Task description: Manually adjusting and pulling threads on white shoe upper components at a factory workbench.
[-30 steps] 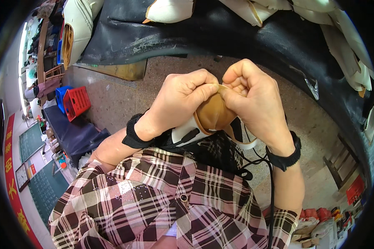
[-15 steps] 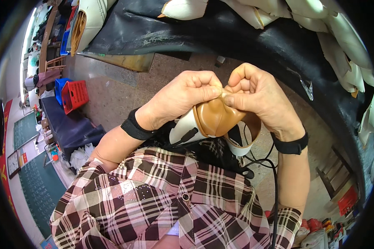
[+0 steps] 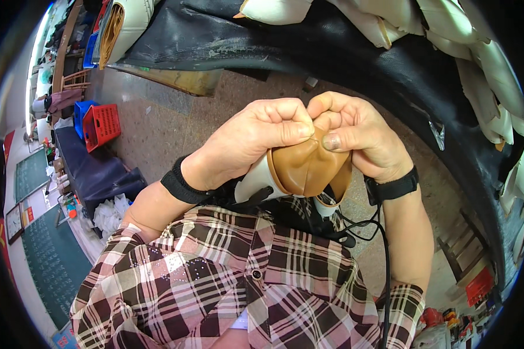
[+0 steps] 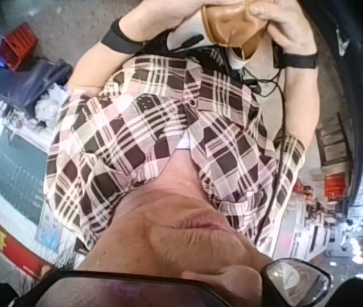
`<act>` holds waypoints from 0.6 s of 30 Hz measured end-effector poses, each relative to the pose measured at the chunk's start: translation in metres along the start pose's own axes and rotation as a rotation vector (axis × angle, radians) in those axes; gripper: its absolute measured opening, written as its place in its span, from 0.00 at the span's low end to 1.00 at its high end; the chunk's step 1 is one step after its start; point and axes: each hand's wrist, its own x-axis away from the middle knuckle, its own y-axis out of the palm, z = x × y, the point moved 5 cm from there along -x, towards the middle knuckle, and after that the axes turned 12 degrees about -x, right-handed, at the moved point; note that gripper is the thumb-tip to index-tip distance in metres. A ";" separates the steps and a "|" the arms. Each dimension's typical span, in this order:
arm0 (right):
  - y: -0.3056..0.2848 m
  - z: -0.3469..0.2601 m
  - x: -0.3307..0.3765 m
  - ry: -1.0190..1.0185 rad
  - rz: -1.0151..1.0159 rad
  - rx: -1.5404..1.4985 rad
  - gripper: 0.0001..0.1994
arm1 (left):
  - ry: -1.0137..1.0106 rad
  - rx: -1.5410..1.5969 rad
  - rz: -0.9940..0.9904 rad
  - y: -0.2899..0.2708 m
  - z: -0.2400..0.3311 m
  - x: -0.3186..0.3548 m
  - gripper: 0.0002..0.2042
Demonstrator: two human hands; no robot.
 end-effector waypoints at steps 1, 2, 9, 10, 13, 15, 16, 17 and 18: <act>-0.001 0.001 -0.003 -0.006 -0.012 -0.017 0.18 | -0.009 -0.055 0.021 -0.003 0.001 0.001 0.07; -0.002 0.001 -0.003 -0.013 -0.020 -0.032 0.19 | -0.017 -0.108 0.039 -0.004 0.003 0.002 0.07; -0.004 0.005 -0.007 -0.039 -0.066 -0.107 0.19 | -0.022 -0.490 0.116 -0.010 0.011 0.001 0.08; -0.003 0.003 -0.008 -0.036 -0.028 -0.066 0.18 | -0.035 -0.522 0.137 -0.012 0.011 0.001 0.08; 0.004 -0.010 -0.007 -0.033 0.030 0.039 0.18 | -0.016 -0.580 0.180 -0.014 0.015 -0.001 0.07; 0.006 -0.015 -0.007 -0.035 0.053 0.104 0.18 | 0.017 -0.607 0.198 -0.014 0.019 -0.002 0.07; 0.007 -0.015 -0.008 -0.030 0.038 0.106 0.18 | 0.010 -0.596 0.189 -0.014 0.020 -0.001 0.07; 0.007 -0.016 -0.008 -0.025 0.026 0.107 0.18 | 0.005 -0.585 0.178 -0.014 0.021 -0.002 0.07; 0.006 -0.017 -0.010 -0.024 0.024 0.111 0.18 | 0.008 -0.584 0.181 -0.014 0.020 -0.003 0.07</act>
